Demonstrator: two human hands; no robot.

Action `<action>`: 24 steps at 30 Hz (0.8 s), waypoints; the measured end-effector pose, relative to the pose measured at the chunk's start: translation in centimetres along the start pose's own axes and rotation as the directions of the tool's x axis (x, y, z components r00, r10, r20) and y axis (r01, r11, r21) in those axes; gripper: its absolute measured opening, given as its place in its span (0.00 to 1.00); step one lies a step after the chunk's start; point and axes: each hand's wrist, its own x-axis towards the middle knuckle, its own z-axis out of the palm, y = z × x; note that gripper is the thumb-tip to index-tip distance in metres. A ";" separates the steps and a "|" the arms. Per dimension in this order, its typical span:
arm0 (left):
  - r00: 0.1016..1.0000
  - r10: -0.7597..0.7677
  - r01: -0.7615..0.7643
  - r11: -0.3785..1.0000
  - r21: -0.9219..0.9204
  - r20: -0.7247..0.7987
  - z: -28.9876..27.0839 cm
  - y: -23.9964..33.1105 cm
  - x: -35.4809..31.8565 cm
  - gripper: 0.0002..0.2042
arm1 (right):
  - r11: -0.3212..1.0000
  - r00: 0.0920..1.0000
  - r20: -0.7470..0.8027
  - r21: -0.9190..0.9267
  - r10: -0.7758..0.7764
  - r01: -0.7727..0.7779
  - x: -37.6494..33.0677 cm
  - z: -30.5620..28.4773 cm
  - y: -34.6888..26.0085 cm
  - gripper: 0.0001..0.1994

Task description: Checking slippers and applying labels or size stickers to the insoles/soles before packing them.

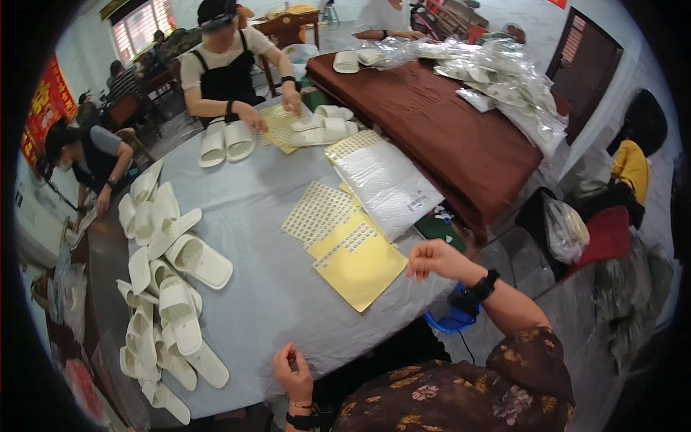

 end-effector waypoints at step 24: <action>0.931 0.000 0.296 0.583 0.756 -0.365 -12.5 -4.7 14.4 0.40 | 0.818 0.959 -0.042 -0.533 -0.280 0.215 5.5 4.8 2.2 0.08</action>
